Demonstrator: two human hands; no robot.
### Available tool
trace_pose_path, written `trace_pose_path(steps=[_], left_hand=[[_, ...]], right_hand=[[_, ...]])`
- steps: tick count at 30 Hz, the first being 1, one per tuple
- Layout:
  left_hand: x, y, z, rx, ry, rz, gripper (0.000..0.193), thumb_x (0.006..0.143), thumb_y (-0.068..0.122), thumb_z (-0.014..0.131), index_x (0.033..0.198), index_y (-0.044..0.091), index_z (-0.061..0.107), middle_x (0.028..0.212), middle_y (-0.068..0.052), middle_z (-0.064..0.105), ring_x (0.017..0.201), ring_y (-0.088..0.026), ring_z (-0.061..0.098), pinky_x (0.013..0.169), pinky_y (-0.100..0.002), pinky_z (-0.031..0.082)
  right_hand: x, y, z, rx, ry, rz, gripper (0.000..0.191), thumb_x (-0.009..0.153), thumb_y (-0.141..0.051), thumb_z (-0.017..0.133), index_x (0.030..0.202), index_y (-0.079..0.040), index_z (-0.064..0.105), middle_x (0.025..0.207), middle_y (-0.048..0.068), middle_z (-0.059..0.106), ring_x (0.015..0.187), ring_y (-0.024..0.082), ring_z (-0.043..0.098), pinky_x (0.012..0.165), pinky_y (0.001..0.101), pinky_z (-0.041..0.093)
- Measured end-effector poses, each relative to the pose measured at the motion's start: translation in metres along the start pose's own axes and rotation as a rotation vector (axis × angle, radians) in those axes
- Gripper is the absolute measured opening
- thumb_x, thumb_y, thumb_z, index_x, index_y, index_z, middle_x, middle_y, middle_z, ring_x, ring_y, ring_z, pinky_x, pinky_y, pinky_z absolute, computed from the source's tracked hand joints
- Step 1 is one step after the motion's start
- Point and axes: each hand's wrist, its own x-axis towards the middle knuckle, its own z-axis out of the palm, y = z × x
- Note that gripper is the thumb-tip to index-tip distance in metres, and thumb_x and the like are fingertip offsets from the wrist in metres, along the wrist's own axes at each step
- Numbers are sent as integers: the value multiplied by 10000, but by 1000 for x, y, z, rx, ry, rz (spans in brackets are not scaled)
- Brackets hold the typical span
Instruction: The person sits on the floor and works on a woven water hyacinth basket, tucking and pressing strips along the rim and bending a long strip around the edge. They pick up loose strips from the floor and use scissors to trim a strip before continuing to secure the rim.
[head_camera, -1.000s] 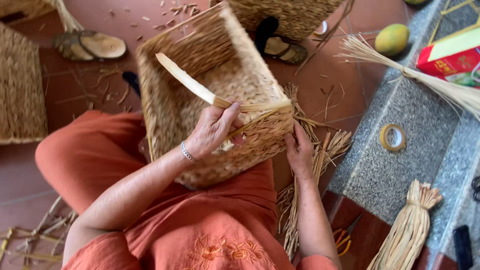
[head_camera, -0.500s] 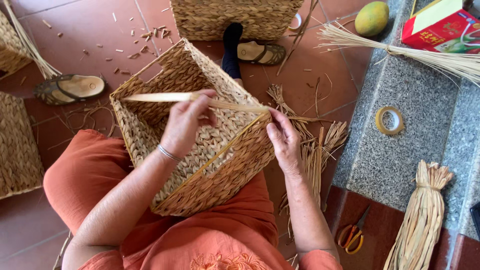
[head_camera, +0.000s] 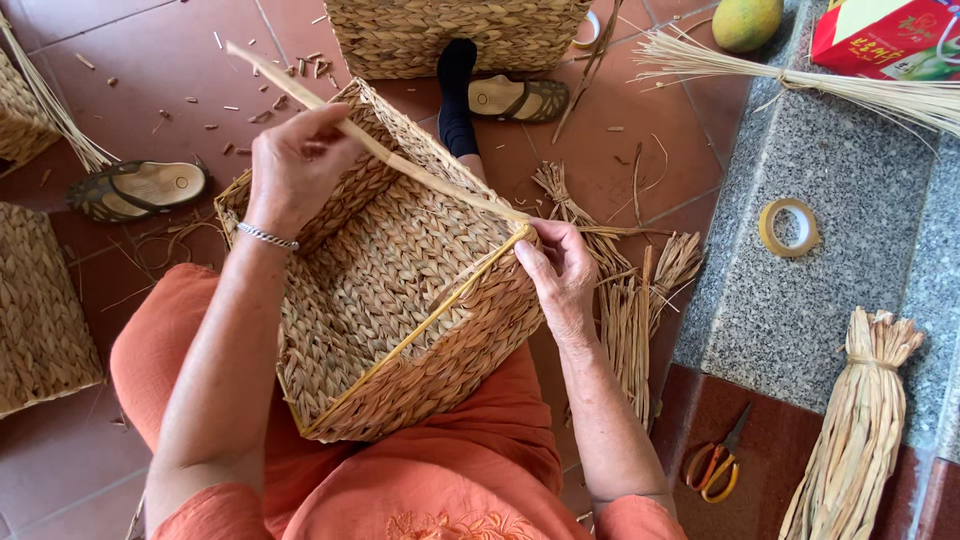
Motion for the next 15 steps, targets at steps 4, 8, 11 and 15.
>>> trace_pose_path(steps=[4, 8, 11, 15], left_hand=[[-8, -8, -9, 484, 25, 226, 298, 799, 145, 857, 1058, 75, 727, 1013, -116, 694, 1019, -284, 592, 806, -477, 489], [-13, -12, -6, 800, 188, 195, 206, 845, 334, 810, 877, 168, 693, 947, -118, 646, 924, -284, 583, 739, -423, 465], [-13, -6, 6, 16, -171, -144, 400, 1154, 424, 552, 971, 106, 713, 873, -121, 652, 859, -262, 626, 767, -416, 509], [-25, 22, 41, -917, -343, -535, 585, 1035, 540, 363, 1015, 35, 657, 955, -143, 756, 785, -230, 752, 720, -359, 663]], right_hand=[[4, 1, 3, -28, 25, 16, 315, 935, -153, 750, 1193, -9, 639, 1105, 80, 701, 952, 109, 681, 846, 269, 603], [6, 2, 5, 2, 48, 43, 297, 926, -147, 750, 1166, -7, 645, 1058, 80, 699, 863, 100, 683, 732, 249, 619], [7, 2, 3, -10, 30, 8, 277, 943, -132, 745, 1167, 3, 655, 1083, 91, 706, 898, 96, 688, 764, 234, 612], [7, 3, 1, -37, 42, -6, 271, 922, -90, 735, 1160, 9, 653, 1082, 87, 689, 898, 99, 674, 765, 247, 600]])
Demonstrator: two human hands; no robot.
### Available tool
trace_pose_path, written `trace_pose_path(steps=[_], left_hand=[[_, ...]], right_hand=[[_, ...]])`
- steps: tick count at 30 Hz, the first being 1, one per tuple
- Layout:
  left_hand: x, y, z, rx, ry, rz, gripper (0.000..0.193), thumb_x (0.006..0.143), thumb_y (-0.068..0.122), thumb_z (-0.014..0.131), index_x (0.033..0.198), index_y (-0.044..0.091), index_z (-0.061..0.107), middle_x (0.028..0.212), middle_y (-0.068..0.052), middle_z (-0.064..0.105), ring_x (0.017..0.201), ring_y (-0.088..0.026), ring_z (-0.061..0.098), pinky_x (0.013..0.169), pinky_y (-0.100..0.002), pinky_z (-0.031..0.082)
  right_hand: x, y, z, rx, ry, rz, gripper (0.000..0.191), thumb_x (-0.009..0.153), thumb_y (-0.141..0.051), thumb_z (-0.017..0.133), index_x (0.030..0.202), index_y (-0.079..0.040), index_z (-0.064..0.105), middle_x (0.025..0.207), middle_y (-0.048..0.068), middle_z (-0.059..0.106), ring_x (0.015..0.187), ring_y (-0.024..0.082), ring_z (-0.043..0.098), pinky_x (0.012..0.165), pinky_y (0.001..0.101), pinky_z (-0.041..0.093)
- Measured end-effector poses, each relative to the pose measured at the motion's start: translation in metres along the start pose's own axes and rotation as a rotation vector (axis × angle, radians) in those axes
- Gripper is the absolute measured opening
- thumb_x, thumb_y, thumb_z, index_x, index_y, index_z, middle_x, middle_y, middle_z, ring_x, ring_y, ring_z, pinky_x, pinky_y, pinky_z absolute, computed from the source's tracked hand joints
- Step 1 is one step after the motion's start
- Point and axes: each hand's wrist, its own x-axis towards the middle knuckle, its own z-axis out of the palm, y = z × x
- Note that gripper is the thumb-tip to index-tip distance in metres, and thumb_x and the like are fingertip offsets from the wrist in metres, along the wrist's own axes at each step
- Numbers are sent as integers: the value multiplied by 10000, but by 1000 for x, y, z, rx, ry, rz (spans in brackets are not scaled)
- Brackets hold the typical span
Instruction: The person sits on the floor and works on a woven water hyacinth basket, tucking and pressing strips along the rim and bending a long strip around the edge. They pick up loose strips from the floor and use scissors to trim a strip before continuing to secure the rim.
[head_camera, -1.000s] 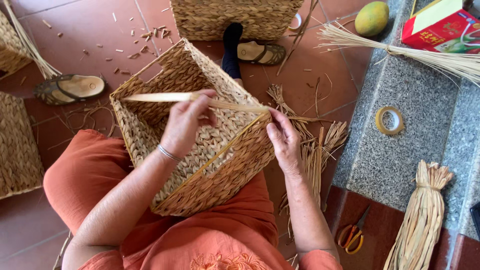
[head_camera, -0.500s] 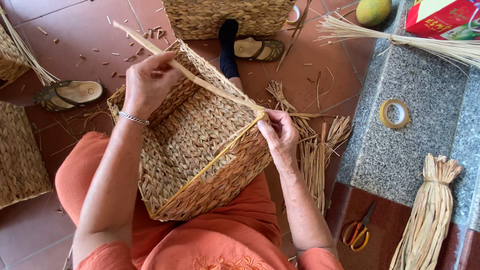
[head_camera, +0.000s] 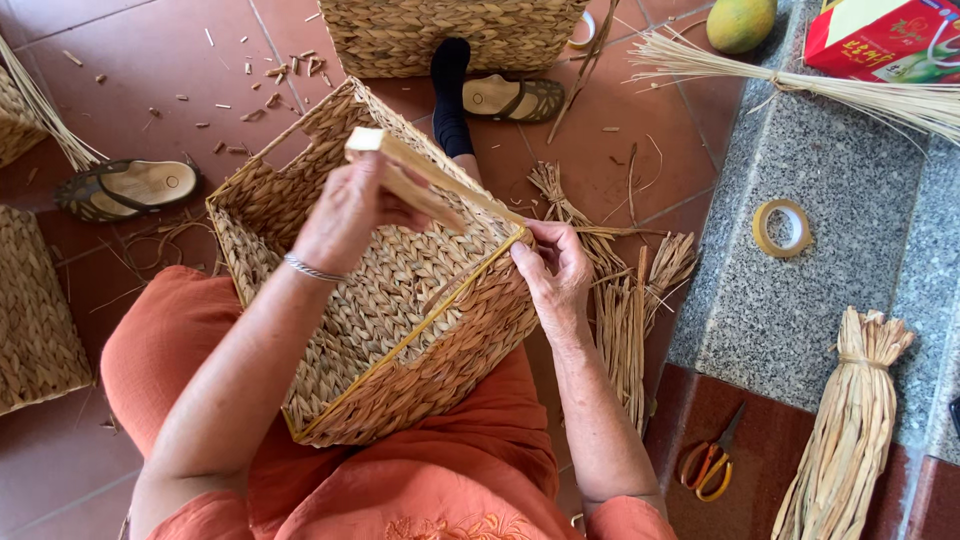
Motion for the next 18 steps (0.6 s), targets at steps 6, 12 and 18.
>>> trace_pose_path(steps=[6, 12, 18], left_hand=[[6, -14, 52, -164, -186, -127, 237, 979, 228, 666, 1053, 2, 659, 928, -111, 725, 798, -162, 733, 741, -315, 650], [15, -24, 71, -318, -189, -190, 200, 847, -5, 810, 1010, -1, 694, 871, -78, 742, 761, -158, 738, 708, -299, 641], [15, -28, 76, -345, -161, -229, 239, 825, -14, 825, 1030, 24, 708, 867, -69, 741, 735, -147, 720, 664, -281, 622]], right_hand=[[-2, 0, 2, -22, 23, -37, 248, 916, -33, 702, 1151, 21, 644, 1081, 93, 707, 921, 113, 688, 834, 265, 605], [-1, -3, -2, 35, 12, 0, 270, 934, -1, 702, 1188, 29, 614, 1119, 132, 703, 975, 136, 694, 884, 288, 600], [-3, -3, -3, 127, -3, -47, 344, 937, 1, 710, 1189, -20, 476, 1241, 172, 667, 1057, 139, 669, 957, 297, 581]])
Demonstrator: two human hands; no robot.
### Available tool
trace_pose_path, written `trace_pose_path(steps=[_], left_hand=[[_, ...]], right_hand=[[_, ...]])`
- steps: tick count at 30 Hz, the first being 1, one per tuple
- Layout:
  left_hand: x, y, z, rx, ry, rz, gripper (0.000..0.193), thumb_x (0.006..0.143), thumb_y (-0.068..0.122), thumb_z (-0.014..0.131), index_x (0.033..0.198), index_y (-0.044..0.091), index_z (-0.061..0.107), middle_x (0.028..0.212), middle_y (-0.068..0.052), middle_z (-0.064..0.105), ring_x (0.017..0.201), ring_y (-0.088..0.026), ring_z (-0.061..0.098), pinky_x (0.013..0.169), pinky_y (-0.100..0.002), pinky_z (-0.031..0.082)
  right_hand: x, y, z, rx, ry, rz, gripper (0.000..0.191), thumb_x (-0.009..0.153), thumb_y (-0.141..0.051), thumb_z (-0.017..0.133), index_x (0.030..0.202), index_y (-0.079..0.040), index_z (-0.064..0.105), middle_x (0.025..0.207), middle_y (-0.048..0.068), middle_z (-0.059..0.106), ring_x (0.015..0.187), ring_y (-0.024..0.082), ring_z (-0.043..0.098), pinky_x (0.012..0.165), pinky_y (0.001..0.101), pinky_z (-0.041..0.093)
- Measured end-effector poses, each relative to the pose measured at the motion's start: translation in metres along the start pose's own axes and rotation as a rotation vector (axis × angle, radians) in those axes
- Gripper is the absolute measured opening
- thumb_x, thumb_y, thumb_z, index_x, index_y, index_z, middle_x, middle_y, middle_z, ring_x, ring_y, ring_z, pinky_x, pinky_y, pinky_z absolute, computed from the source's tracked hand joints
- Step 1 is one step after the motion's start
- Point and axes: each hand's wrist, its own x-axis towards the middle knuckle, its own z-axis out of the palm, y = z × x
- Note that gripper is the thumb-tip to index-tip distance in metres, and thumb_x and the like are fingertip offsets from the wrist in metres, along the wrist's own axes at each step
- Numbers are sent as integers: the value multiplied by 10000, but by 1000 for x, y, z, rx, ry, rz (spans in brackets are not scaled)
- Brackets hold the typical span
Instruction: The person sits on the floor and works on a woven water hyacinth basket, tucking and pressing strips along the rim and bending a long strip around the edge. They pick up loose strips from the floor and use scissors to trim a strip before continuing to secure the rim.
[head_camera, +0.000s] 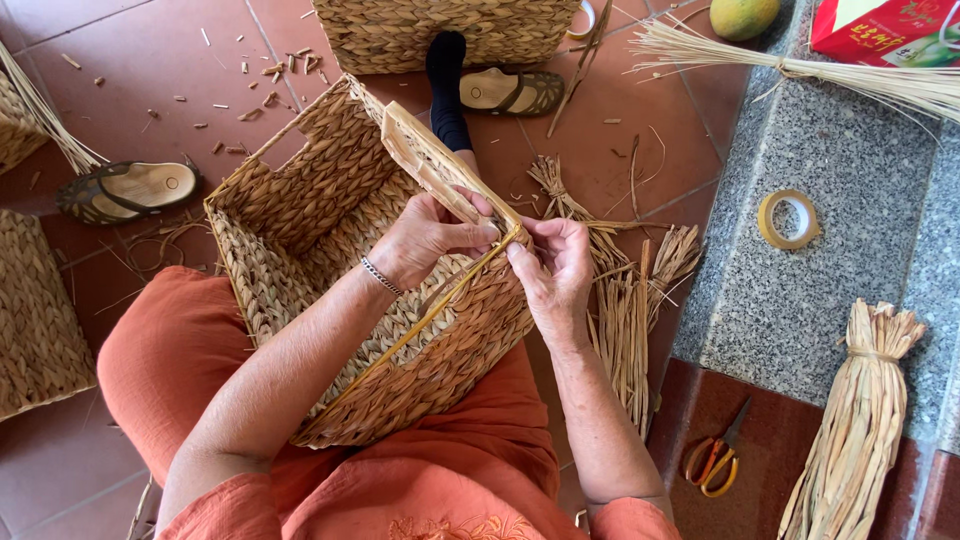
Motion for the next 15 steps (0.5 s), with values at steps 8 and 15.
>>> trace_pose_path(steps=[8, 15], left_hand=[[1, -3, 10, 160, -7, 30, 227, 815, -1, 831, 989, 34, 690, 902, -48, 744, 798, -112, 714, 713, -248, 613], [-1, -3, 11, 225, 72, 53, 280, 754, 19, 864, 986, 38, 708, 899, -45, 738, 799, -114, 710, 727, -252, 616]], right_hand=[[-5, 5, -2, -36, -36, -27, 255, 974, -3, 696, 1102, -50, 480, 1301, 188, 663, 999, 99, 638, 888, 275, 576], [-10, 0, -4, -159, -91, -71, 141, 1025, -46, 680, 1116, -43, 573, 1330, 128, 652, 1036, 95, 646, 877, 246, 579]])
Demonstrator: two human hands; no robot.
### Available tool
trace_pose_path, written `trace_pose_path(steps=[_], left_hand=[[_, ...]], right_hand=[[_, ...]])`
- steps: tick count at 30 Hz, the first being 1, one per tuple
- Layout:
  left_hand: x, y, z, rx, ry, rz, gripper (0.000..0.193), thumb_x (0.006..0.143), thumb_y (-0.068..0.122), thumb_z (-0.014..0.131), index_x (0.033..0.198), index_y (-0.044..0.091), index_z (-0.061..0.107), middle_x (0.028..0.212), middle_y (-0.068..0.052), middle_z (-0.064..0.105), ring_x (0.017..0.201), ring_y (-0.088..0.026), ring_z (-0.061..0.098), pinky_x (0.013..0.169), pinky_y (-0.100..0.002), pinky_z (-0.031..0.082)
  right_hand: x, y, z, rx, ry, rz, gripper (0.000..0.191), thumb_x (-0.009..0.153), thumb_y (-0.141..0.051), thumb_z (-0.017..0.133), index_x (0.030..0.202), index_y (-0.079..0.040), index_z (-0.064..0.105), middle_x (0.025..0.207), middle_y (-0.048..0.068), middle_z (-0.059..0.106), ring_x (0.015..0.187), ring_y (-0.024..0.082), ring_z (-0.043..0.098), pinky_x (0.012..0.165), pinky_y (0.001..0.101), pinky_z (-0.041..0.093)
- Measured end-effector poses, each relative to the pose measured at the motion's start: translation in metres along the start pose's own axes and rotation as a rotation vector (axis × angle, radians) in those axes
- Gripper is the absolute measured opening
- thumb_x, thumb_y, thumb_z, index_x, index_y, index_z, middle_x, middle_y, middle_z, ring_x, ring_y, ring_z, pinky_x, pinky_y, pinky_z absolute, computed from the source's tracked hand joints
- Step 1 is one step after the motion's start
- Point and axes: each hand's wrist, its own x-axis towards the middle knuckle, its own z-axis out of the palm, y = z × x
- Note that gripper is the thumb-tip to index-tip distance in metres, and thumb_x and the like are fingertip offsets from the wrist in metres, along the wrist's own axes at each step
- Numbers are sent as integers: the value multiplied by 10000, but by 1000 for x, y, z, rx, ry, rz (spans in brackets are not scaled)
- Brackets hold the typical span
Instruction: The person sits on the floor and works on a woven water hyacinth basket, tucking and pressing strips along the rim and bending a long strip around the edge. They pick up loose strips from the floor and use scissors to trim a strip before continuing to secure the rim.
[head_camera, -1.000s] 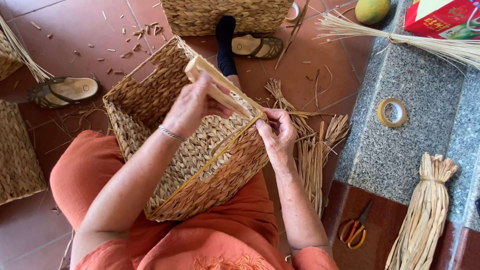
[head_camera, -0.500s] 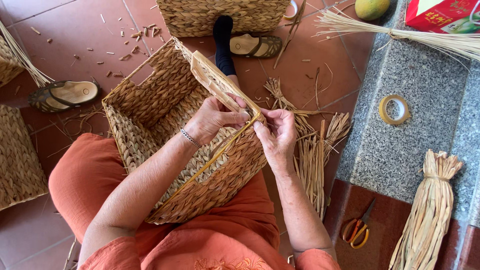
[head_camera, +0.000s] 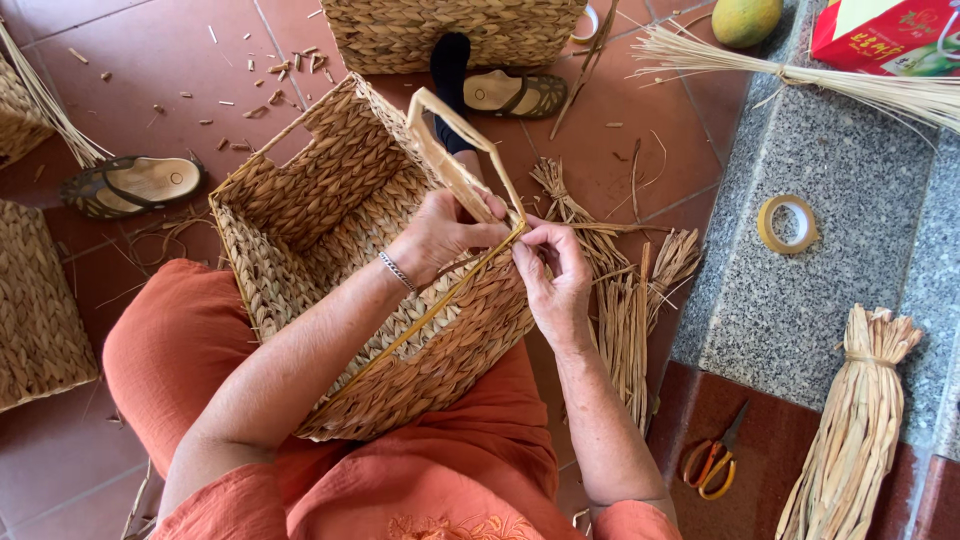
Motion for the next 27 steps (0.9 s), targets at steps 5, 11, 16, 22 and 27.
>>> trace_pose_path(steps=[5, 11, 16, 22, 27], left_hand=[[-6, -6, -2, -188, -25, -66, 219, 791, 66, 879, 966, 30, 752, 868, -55, 750, 729, -126, 672, 635, -260, 548], [-6, -8, -3, -261, -106, -109, 176, 824, 106, 841, 962, 32, 761, 889, -45, 766, 800, -130, 708, 717, -272, 602], [-9, -8, -8, -78, -190, -23, 294, 773, 147, 857, 1036, 92, 737, 921, 2, 748, 878, -88, 698, 804, -237, 597], [-15, -17, -12, 475, -19, 34, 211, 855, 226, 858, 904, 44, 764, 835, -77, 770, 713, -105, 668, 619, -299, 561], [-29, -26, -9, 744, 68, 382, 180, 879, 190, 813, 899, 29, 735, 792, -95, 737, 665, -163, 704, 609, -337, 578]], right_hand=[[5, -15, -2, -28, -57, -36, 141, 1037, -37, 678, 1149, -57, 594, 1342, 88, 668, 1027, 88, 652, 864, 245, 578], [10, -39, -7, -652, -12, -433, 206, 899, -27, 808, 1065, -43, 688, 1146, 73, 645, 997, 194, 676, 842, 325, 575], [19, -36, -10, -674, -72, -450, 142, 909, -11, 776, 959, -59, 652, 1065, 56, 614, 963, 176, 646, 815, 310, 572], [4, -34, -16, -310, -91, -262, 81, 1019, -61, 675, 1042, -54, 597, 1212, 74, 630, 1025, 137, 635, 871, 310, 574], [0, -28, -4, 208, -39, 51, 85, 1045, -104, 631, 1048, -62, 557, 1240, 107, 667, 812, 98, 598, 731, 255, 524]])
